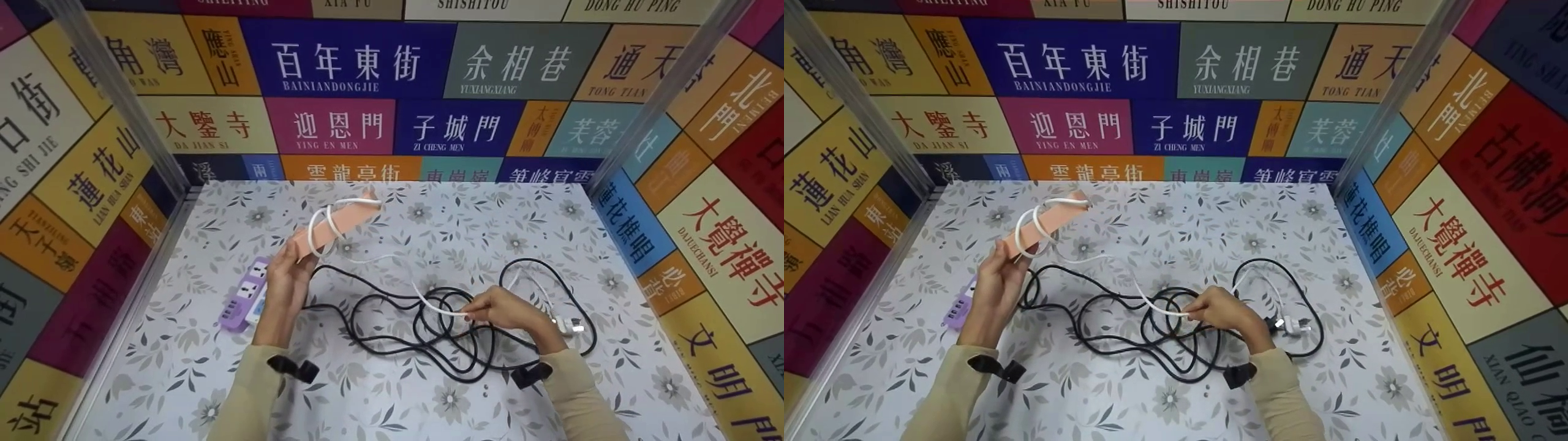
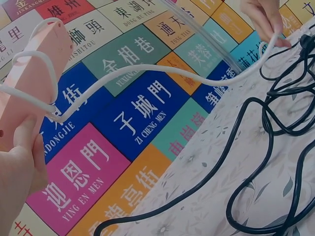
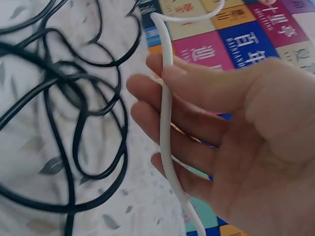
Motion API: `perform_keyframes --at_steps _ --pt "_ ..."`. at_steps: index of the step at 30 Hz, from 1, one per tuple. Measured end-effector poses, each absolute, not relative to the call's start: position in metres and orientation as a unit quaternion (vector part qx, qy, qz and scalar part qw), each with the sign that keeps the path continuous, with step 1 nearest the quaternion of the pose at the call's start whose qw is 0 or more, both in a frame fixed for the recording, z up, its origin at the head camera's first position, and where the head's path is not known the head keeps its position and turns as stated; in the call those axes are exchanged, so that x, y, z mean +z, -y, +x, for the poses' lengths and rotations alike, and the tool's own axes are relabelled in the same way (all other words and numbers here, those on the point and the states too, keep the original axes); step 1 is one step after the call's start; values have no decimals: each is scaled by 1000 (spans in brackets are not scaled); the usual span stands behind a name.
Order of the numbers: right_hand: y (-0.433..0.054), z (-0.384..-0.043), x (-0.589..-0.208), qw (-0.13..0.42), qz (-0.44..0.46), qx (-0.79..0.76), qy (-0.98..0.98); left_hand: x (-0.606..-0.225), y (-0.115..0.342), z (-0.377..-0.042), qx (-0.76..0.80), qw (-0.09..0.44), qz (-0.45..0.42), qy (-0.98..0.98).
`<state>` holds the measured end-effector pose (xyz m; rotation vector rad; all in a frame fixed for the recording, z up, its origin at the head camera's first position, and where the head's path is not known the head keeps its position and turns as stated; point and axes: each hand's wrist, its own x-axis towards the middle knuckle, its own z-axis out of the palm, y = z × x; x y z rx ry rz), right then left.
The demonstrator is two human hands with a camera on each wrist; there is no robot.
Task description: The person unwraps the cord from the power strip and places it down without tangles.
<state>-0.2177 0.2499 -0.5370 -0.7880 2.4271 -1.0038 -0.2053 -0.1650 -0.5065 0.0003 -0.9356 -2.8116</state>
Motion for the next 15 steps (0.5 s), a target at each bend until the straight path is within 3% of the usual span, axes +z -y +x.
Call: perform_keyframes --at_steps 5,8,15 --pt "-257 -224 -560 129 -232 -355 -896 -509 165 -204 -944 85 2 318" --pt "-257 -224 -568 115 -216 -366 -898 -510 165 -203 -943 85 -1 322" --pt "-250 -221 -571 171 -185 -382 -889 -509 165 -202 -943 77 -12 324"
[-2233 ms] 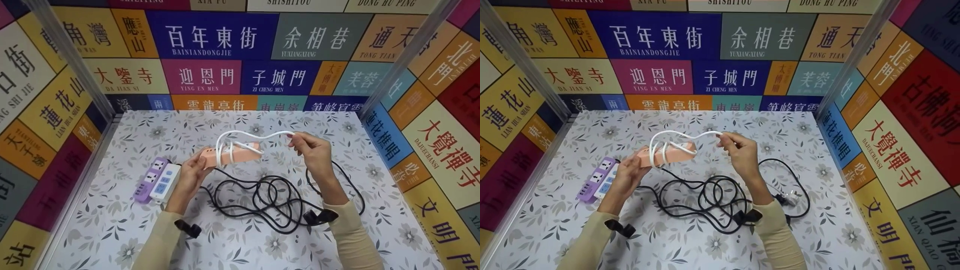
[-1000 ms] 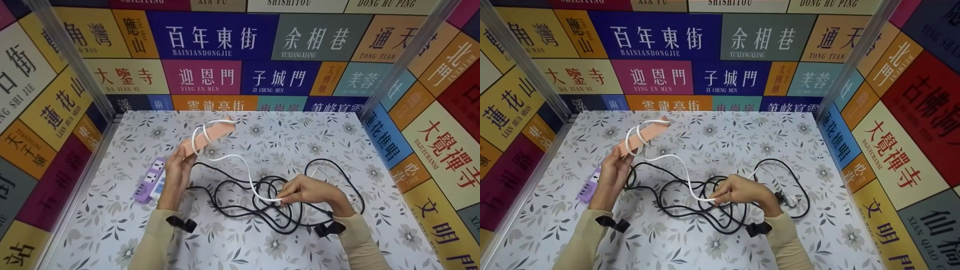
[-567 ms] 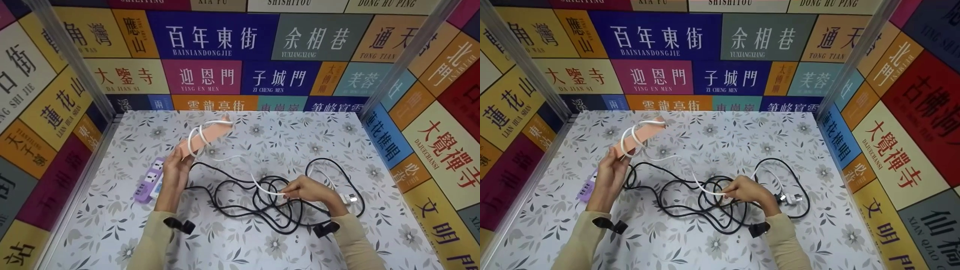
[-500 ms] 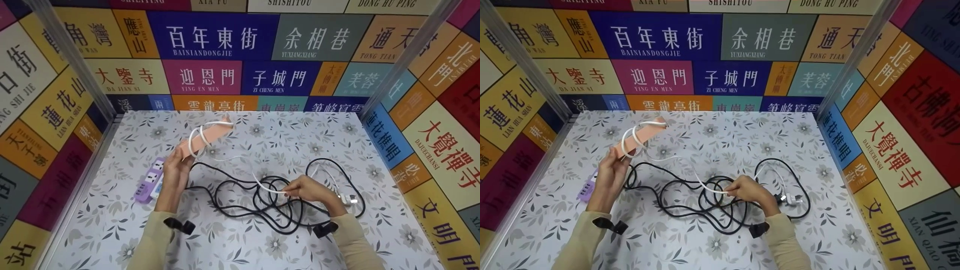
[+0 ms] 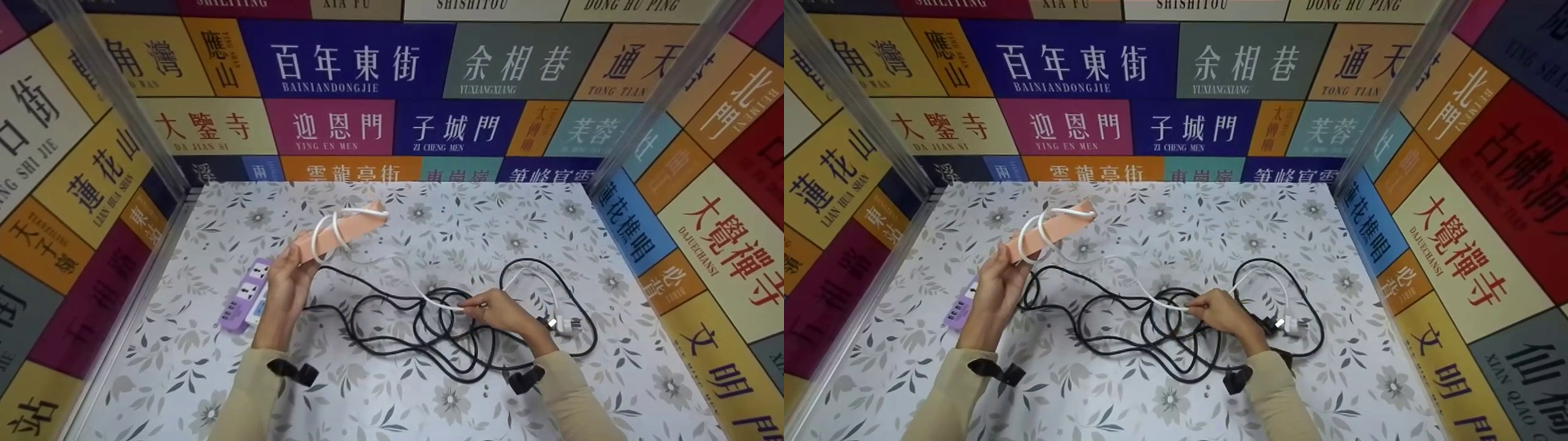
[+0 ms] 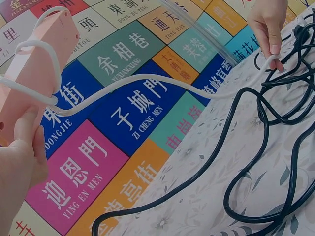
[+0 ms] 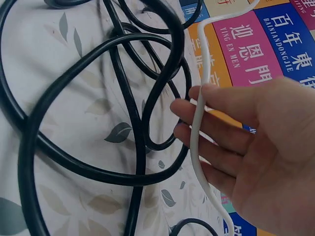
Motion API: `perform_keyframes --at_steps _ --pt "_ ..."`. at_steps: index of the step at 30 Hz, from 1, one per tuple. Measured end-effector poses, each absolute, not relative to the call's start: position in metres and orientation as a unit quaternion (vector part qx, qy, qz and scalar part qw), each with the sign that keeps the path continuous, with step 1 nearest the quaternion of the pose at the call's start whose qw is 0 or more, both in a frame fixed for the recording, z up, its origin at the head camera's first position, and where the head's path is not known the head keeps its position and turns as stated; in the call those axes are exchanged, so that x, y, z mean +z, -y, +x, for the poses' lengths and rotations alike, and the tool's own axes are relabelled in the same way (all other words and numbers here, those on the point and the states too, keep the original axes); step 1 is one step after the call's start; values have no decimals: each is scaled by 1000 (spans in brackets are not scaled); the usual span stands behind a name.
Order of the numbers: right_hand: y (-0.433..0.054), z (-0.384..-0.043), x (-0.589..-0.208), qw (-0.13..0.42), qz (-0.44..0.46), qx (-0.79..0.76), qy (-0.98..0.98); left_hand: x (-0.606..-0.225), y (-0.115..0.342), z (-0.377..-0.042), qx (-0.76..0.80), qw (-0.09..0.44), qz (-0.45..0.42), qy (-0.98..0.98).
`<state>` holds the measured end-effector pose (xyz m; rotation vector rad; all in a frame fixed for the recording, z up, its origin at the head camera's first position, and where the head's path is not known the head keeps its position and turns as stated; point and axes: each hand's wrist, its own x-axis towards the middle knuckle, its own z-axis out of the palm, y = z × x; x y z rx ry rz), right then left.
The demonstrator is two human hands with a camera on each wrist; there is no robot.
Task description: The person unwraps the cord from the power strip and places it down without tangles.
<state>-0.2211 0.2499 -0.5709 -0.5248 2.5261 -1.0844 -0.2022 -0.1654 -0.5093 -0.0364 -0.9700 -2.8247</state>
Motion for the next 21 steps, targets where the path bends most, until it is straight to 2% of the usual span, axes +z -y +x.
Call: perform_keyframes --at_steps 3,9,21 --pt "-244 -219 -568 179 -188 -378 -889 -509 167 -201 -944 69 -11 323" --pt "-229 -219 -565 122 -214 -354 -902 -509 170 -199 -943 60 -27 325" --pt "-192 -234 -561 104 -268 -364 -886 -511 172 -198 -941 65 -34 331"
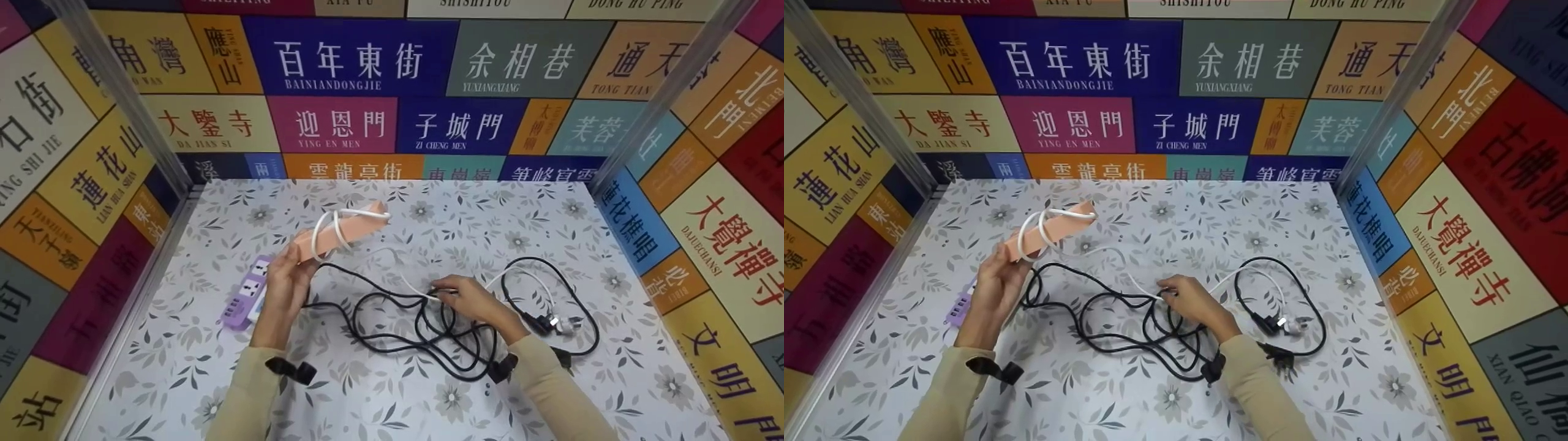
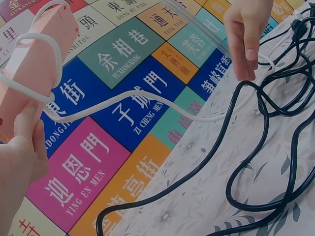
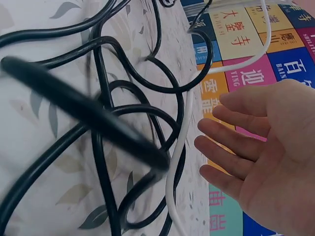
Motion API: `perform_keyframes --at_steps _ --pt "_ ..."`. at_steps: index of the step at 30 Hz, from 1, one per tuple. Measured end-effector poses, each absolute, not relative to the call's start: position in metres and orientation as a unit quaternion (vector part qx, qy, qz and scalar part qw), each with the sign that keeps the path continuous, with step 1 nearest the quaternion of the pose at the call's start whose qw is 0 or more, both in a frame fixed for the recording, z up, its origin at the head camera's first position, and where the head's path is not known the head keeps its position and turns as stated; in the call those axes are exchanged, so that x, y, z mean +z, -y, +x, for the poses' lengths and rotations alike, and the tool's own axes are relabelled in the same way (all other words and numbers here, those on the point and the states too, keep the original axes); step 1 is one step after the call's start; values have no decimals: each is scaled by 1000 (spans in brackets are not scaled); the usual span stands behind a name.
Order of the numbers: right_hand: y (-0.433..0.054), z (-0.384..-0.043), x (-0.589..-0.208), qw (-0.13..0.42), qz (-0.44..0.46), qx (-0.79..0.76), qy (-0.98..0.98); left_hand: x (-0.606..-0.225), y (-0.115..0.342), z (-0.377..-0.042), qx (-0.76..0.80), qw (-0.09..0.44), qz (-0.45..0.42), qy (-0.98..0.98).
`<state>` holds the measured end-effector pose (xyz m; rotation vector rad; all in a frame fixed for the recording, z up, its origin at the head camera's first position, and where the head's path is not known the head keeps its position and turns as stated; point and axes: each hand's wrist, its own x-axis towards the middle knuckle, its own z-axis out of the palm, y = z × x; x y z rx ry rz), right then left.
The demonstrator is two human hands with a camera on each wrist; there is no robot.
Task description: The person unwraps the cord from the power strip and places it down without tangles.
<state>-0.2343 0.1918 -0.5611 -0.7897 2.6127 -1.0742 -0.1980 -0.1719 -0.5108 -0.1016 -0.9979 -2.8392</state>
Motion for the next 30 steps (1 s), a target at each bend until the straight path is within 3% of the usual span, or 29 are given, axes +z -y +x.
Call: perform_keyframes --at_steps 9,15,23,30 --pt "-161 -257 -562 203 -233 -384 -870 -510 171 -199 -936 69 -31 344" --pt "-144 -269 -570 221 -238 -385 -864 -513 169 -199 -937 68 -41 339" --pt "-136 -275 -572 183 -228 -395 -871 -512 169 -201 -939 58 -36 337" --pt "-135 -282 -557 89 -194 -410 -887 -513 167 -202 -935 60 -24 348"
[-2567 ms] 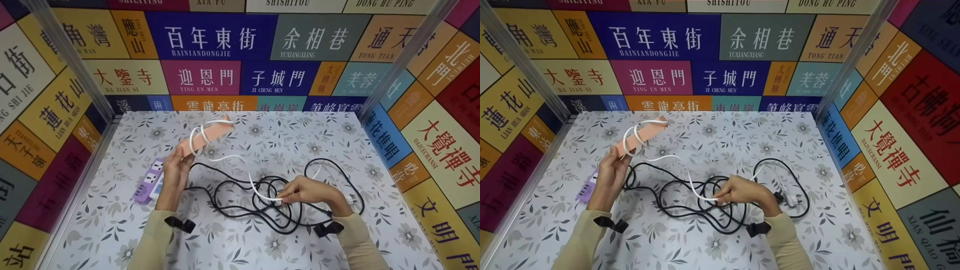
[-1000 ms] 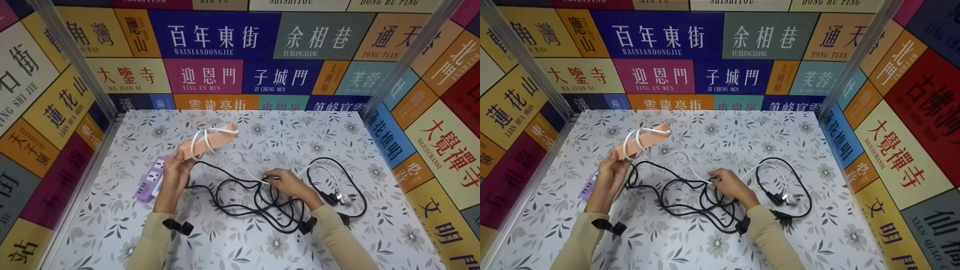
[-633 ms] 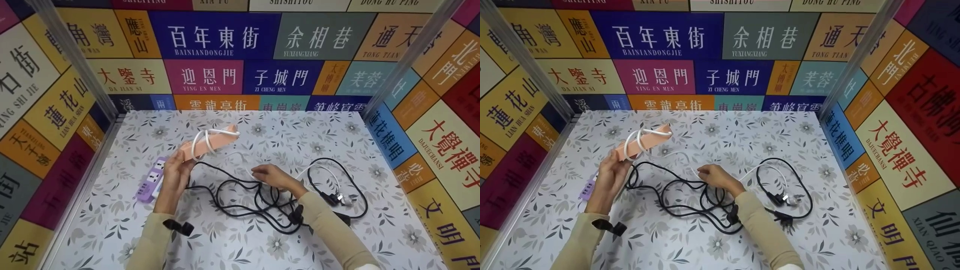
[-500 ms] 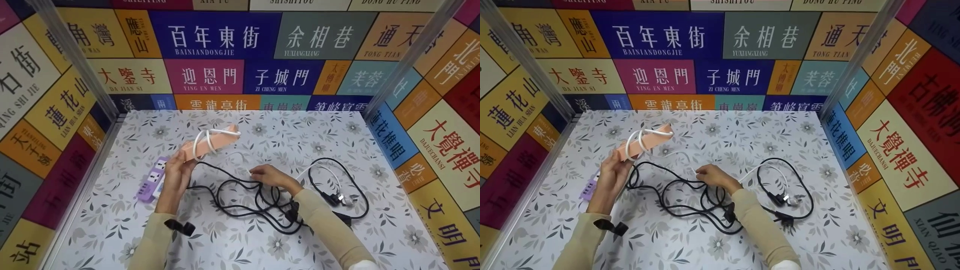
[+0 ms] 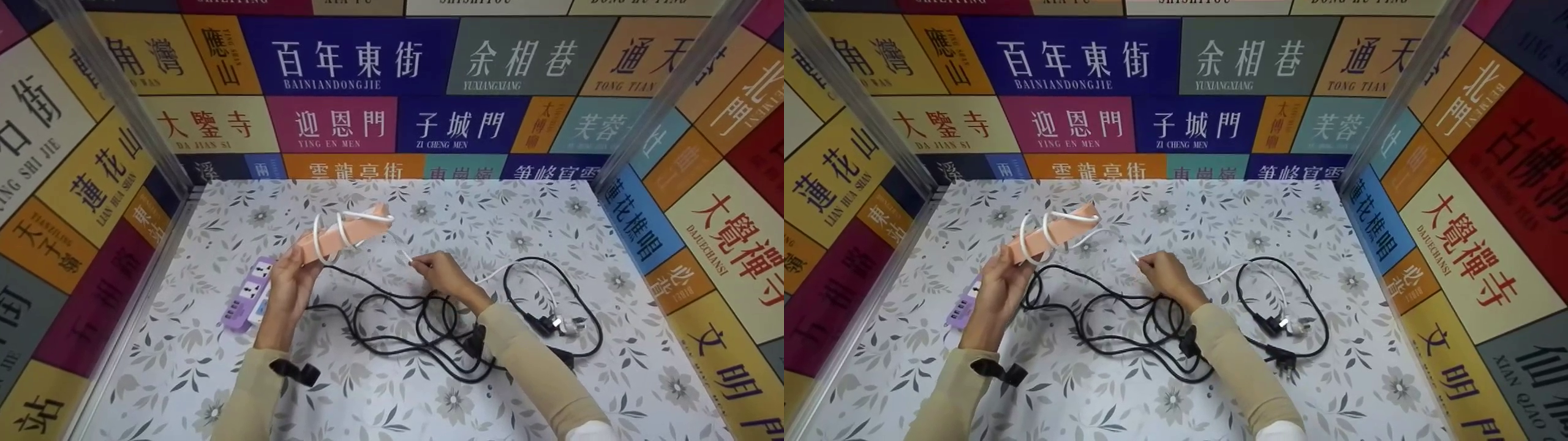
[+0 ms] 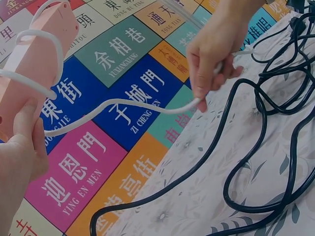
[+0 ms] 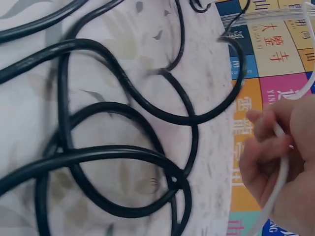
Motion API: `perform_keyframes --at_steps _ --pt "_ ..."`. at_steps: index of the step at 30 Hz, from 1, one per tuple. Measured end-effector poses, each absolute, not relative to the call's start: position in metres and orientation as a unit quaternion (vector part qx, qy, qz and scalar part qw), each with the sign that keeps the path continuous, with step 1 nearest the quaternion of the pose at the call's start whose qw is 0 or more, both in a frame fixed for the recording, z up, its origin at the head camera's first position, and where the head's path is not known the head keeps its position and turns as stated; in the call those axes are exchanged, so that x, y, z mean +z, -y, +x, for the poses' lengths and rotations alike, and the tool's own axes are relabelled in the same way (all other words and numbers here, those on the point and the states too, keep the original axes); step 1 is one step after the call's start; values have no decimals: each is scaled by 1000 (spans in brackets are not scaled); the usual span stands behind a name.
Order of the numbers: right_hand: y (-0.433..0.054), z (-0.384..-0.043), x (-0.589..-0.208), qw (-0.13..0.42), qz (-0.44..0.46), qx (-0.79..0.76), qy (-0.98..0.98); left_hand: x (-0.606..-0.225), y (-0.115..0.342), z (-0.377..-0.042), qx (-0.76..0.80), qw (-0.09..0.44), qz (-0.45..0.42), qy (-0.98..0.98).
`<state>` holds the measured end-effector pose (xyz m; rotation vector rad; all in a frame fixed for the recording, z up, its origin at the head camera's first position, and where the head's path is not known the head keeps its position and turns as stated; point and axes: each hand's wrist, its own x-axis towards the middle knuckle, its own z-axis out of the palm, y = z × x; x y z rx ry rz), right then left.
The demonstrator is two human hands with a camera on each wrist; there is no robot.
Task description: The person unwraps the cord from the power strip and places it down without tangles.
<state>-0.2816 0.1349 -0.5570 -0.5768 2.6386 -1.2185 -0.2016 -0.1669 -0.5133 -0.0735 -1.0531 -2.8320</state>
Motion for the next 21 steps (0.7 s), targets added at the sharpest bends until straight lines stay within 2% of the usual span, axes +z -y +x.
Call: perform_keyframes --at_steps 8,21 --pt "-139 -290 -527 64 -147 -389 -907 -515 161 -202 -924 26 -20 382" --pt "-153 -294 -481 15 -127 -499 -857 -525 153 -200 -899 -29 17 436"
